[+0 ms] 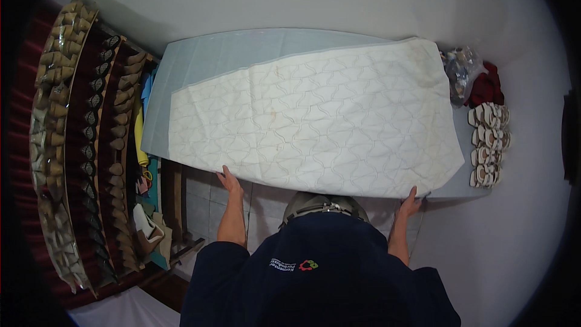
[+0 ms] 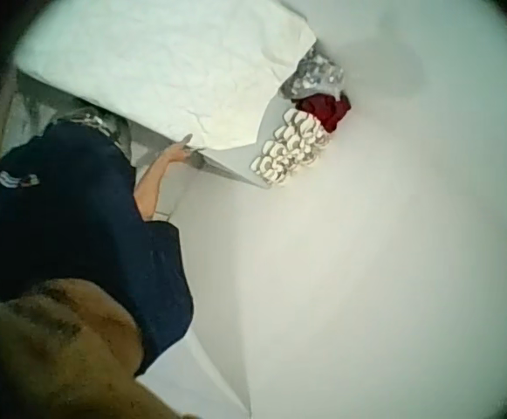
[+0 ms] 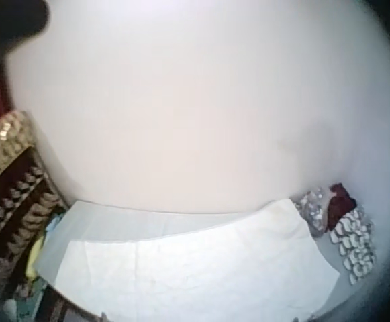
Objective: The person traces a pattern onto a large piece of white fabric using a pink template and a pen. They then use yellow-handled scissors to cut the fabric along the traced lines, separating it into two pieces.
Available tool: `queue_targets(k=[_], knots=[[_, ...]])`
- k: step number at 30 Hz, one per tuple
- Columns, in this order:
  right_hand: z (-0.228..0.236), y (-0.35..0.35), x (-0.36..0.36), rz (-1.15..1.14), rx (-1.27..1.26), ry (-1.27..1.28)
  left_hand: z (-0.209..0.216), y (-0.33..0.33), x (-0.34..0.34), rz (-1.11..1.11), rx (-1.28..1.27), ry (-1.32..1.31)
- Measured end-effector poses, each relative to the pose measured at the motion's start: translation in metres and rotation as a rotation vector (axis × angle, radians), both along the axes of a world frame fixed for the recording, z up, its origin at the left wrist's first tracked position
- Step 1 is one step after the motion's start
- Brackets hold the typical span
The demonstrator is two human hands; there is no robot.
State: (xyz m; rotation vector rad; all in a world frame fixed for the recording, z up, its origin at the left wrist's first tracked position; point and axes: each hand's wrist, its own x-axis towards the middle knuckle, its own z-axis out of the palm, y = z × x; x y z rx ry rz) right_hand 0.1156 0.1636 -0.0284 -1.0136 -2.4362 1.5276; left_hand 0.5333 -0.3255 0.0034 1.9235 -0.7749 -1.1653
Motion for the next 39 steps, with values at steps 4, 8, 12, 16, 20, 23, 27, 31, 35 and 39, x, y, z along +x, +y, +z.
queue_targets(k=[4, 8, 12, 16, 20, 23, 27, 31, 35, 39], knots=[[0.003, 0.024, -0.006, 0.110, -0.275, -0.243, 0.002, 0.001, 0.003, -0.073, 0.051, 0.014], [0.004, 0.017, 0.011, 0.209, -0.272, -0.249, -0.017, -0.024, 0.069, -0.174, -0.053, 0.066], [0.012, 0.008, 0.039, 0.254, -0.194, -0.185, 0.012, -0.040, 0.056, -0.174, -0.080, -0.112], [0.020, -0.027, 0.079, 0.251, -0.265, -0.259, 0.002, -0.084, 0.093, -0.169, -0.169, -0.319], [0.010, -0.077, 0.120, 0.138, -0.375, -0.249, -0.015, -0.161, 0.141, -0.252, -0.210, -0.562], [-0.020, -0.107, 0.147, 0.032, -0.328, -0.142, -0.024, -0.222, 0.165, -0.310, -0.294, -0.699], [-0.042, -0.164, 0.195, -0.011, -0.350, -0.042, -0.026, -0.291, 0.188, -0.391, -0.240, -0.774], [-0.009, -0.239, 0.255, 0.002, -0.355, -0.165, 0.037, -0.310, 0.175, -0.457, 0.191, -0.871], [0.023, -0.297, 0.313, 0.026, -0.423, -0.187, 0.028, -0.354, 0.198, -0.643, 0.001, -0.436], [0.024, -0.316, 0.344, 0.000, -0.328, -0.160, 0.076, -0.376, 0.174, -0.768, -0.310, -0.039]])
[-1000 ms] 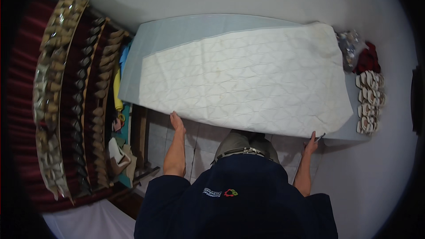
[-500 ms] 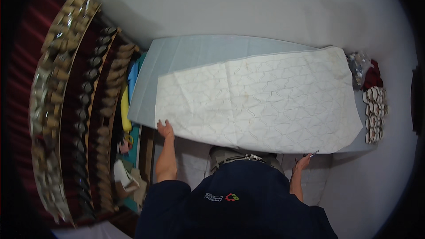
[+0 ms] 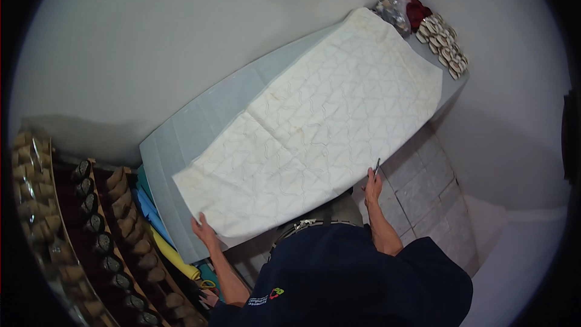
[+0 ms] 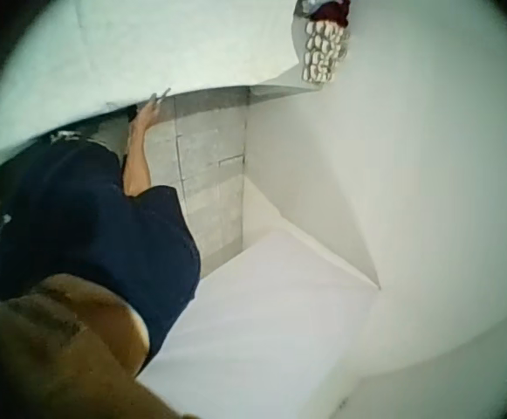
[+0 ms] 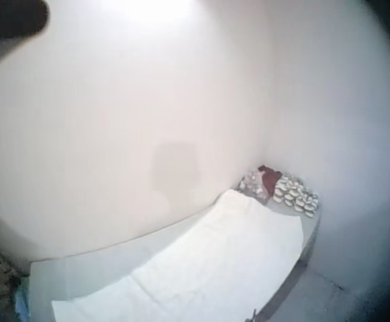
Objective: The person traces a pattern onto a large piece of white fabric using a pink template and a pen. They then use yellow-handled scissors to cut the fabric along the traced lines, separating it into two pieces.
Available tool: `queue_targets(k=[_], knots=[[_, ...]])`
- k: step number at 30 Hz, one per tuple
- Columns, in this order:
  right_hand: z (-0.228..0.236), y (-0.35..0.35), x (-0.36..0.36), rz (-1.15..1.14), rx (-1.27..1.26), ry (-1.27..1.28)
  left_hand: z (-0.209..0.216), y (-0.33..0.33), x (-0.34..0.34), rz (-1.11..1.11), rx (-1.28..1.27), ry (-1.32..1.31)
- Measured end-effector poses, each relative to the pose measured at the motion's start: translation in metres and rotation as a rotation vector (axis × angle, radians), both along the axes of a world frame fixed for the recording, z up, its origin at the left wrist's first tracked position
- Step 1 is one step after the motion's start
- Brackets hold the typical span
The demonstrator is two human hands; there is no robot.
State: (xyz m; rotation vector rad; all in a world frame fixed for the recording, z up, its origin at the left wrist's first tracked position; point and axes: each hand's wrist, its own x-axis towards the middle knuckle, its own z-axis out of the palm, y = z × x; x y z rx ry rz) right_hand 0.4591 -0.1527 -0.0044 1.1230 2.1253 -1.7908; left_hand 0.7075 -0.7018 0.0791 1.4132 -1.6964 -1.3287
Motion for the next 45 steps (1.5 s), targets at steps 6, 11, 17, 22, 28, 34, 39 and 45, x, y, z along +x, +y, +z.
queue_targets(k=[6, 11, 17, 22, 28, 34, 39, 45], knots=[[0.032, -0.027, 0.006, 0.231, 0.036, 0.081, 0.074, -0.170, -0.054, -0.078, -0.372, -0.100], [0.050, -0.057, 0.013, 0.509, 0.339, 0.356, 0.096, -0.247, -0.104, 0.119, -0.420, -0.367], [0.075, -0.057, 0.022, 0.617, 0.465, 0.167, 0.014, -0.102, -0.070, 0.043, -0.684, -0.628], [0.074, -0.062, 0.021, 0.750, 0.617, 0.477, -0.048, 0.076, -0.011, -0.214, -0.462, -0.686], [0.089, -0.068, 0.002, 1.076, 0.713, 0.526, -0.054, 0.154, 0.010, -0.040, -0.097, -0.715], [0.079, -0.053, -0.016, 1.275, 0.707, 0.381, -0.062, 0.172, -0.003, 0.576, 0.148, -0.303], [0.073, -0.053, -0.014, 1.310, 0.692, 0.375, -0.079, 0.191, 0.000, 0.667, 0.242, 0.110], [0.071, -0.042, -0.017, 1.307, 0.618, 0.406, -0.079, 0.189, 0.010, 0.653, 0.356, 0.052]])
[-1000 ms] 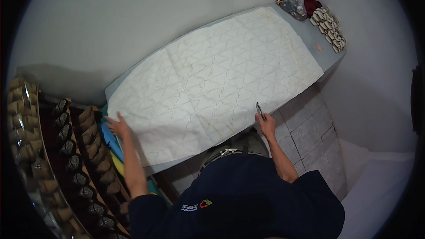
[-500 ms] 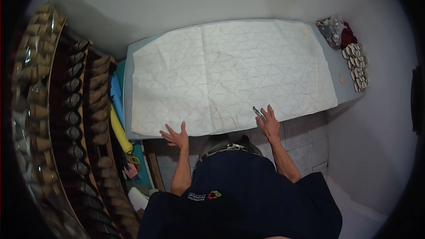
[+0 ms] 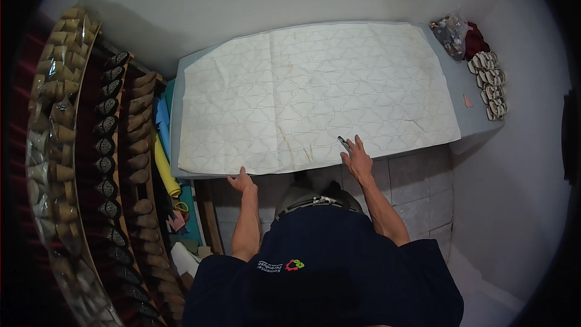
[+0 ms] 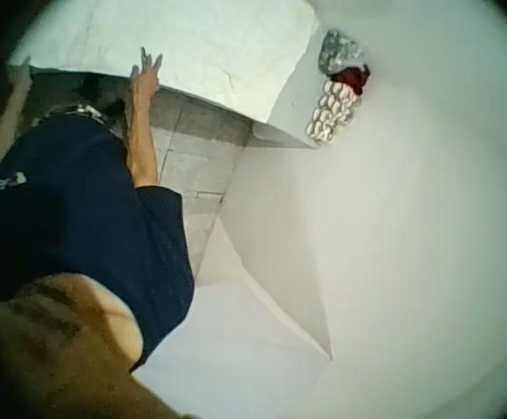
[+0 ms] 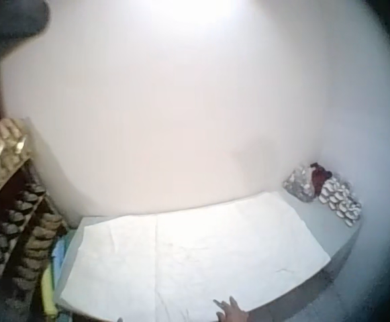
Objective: The person traces a pattern onto a large piece of white fabric using a pink template and a pen. They then use yellow-handled scissors to cut the fabric along the traced lines, separating it into two pieces.
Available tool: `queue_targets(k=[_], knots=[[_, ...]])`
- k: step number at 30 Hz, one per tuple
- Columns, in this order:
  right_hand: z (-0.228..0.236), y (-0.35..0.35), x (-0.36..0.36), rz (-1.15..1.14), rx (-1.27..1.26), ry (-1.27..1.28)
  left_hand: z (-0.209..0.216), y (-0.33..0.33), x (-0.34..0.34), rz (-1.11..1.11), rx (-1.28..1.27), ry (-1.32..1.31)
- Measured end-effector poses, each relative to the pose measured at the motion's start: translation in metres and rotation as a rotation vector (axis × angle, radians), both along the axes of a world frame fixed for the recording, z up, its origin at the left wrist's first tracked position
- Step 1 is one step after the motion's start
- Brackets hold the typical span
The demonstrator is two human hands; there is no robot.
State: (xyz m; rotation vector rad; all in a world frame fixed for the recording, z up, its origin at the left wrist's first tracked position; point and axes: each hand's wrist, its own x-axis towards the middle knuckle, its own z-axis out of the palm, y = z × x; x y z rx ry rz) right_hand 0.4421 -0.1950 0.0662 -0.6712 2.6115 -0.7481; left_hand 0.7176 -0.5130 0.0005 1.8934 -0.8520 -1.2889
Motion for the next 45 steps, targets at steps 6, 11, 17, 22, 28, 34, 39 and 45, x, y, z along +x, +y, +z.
queue_targets(k=[6, 11, 17, 22, 28, 34, 39, 45], knots=[[-0.017, -0.007, -0.007, -0.170, -0.220, -0.050, -0.003, 0.023, -0.008, -0.028, -0.051, -0.567], [-0.024, -0.031, -0.013, -0.249, -0.655, -0.721, 0.011, 0.090, -0.046, -0.494, -0.328, -0.038], [0.019, -0.065, 0.006, -0.165, -0.655, -1.031, 0.069, 0.136, -0.072, -0.943, 0.123, 0.324], [0.012, -0.080, 0.015, -0.003, -0.577, -1.012, 0.084, 0.146, -0.070, -0.911, 0.134, 0.348], [0.024, -0.116, 0.045, 0.094, -0.477, -1.038, 0.078, 0.127, -0.030, -0.816, 0.100, 0.321], [0.031, -0.160, 0.076, 0.170, -0.405, -0.987, 0.055, 0.083, 0.037, -0.563, 0.068, 0.345], [0.038, -0.206, 0.115, 0.193, -0.364, -0.992, 0.037, 0.026, 0.124, -0.334, 0.027, 0.292], [0.039, -0.301, 0.216, 0.270, -0.392, -1.043, 0.045, -0.036, 0.190, -0.403, 0.156, 0.400]])
